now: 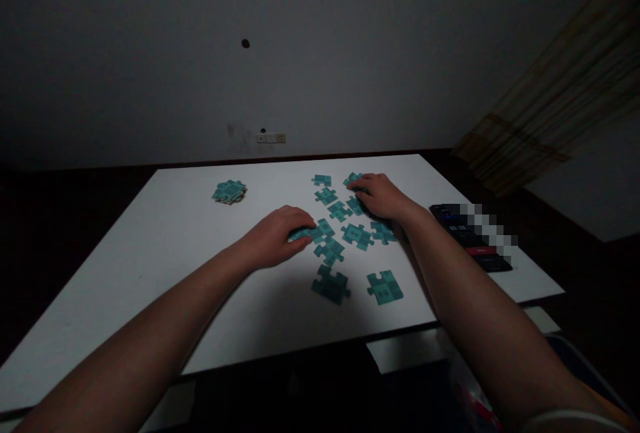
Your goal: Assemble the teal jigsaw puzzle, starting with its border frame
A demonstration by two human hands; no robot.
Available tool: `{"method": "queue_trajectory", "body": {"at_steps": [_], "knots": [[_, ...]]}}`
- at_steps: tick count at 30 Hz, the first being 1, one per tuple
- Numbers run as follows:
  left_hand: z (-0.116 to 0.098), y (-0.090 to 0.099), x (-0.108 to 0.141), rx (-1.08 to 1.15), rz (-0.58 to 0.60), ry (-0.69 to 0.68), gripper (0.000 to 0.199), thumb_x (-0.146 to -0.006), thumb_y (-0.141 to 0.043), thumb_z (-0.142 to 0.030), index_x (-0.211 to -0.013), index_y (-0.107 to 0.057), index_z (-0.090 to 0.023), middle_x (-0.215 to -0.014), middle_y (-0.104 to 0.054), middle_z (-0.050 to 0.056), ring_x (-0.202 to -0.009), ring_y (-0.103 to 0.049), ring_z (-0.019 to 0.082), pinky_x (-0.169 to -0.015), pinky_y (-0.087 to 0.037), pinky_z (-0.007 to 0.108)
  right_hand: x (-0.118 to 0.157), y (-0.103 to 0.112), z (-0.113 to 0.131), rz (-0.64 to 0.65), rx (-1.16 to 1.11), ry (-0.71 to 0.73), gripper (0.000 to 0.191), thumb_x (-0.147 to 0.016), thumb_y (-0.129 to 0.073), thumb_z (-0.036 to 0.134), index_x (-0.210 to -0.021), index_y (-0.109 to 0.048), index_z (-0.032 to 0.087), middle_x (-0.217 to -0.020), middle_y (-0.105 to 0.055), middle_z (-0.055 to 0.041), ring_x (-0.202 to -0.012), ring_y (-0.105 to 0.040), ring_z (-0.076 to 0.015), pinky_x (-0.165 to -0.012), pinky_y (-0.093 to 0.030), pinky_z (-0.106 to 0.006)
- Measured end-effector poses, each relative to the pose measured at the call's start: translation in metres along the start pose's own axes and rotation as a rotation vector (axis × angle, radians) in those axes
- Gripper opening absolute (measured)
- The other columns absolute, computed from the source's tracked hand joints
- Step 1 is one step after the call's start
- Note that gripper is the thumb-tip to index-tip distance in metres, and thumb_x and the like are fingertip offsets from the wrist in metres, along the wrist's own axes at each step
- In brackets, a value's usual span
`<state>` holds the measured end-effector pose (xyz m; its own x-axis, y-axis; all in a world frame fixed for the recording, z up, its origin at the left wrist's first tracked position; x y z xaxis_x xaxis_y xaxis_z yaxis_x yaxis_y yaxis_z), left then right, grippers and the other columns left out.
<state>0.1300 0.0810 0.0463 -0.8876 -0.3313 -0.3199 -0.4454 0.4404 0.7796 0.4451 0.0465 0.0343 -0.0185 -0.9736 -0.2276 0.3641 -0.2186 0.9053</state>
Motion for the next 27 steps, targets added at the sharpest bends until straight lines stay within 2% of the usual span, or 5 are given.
{"method": "queue_trajectory", "body": {"at_steps": [4,7,13,21,27], "knots": [[0.000,0.001,0.000,0.021,-0.008,0.009,0.025,-0.105,-0.073,-0.038,-0.127,-0.085,-0.034,-0.131,-0.086,0.008,-0.128,-0.078,0.031,-0.117,-0.062,0.059,0.003,0.007,0.001,0.024,-0.022,-0.022,0.040,-0.101,-0.064,0.015,-0.126,-0.093,0.030,-0.140,-0.082,-0.0136,-0.137,-0.074,-0.0388,-0.130,-0.049,-0.065],[0.002,0.000,0.000,0.030,-0.018,0.013,0.024,-0.104,-0.074,-0.038,-0.125,-0.085,-0.035,-0.130,-0.086,0.008,-0.127,-0.078,0.031,-0.116,-0.062,0.059,0.008,0.019,0.003,0.001,-0.043,-0.040,0.032,-0.097,-0.077,0.021,-0.123,-0.093,0.029,-0.153,-0.077,-0.0150,-0.150,-0.067,-0.0433,-0.134,-0.044,-0.070],[0.004,-0.001,0.001,0.023,-0.017,-0.004,0.025,-0.104,-0.074,-0.037,-0.126,-0.085,-0.031,-0.132,-0.085,0.010,-0.127,-0.077,0.031,-0.115,-0.062,0.057,0.018,0.020,0.012,0.150,-0.090,-0.028,0.054,-0.074,-0.100,0.029,-0.127,-0.090,0.032,-0.166,-0.068,-0.0137,-0.161,-0.053,-0.0514,-0.135,-0.041,-0.074],[0.004,-0.001,0.001,0.002,-0.015,0.003,0.024,-0.104,-0.073,-0.038,-0.125,-0.085,-0.033,-0.132,-0.085,0.009,-0.127,-0.077,0.031,-0.116,-0.062,0.057,0.018,0.024,0.019,0.160,-0.118,-0.019,0.050,-0.067,-0.107,0.036,-0.108,-0.081,0.029,-0.133,-0.077,-0.0141,-0.139,-0.065,-0.0474,-0.123,-0.054,-0.067],[0.002,0.000,0.001,0.016,-0.016,0.001,0.025,-0.103,-0.074,-0.038,-0.125,-0.085,-0.033,-0.131,-0.086,0.009,-0.127,-0.077,0.032,-0.116,-0.062,0.059,0.016,0.028,0.035,0.155,-0.367,-0.013,0.023,-0.080,-0.097,0.037,-0.086,-0.077,0.026,-0.092,-0.079,-0.0059,-0.090,-0.075,-0.0293,-0.089,-0.062,-0.046]]}}
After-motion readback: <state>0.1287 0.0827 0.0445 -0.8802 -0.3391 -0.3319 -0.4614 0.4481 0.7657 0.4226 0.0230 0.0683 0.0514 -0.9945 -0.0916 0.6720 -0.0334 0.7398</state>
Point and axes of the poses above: each hand's wrist, its own x-axis away from the middle knuckle, its own y-axis out of the back of the hand, z = x × y, the point moved 5 cm from there along -x, towards the middle knuckle
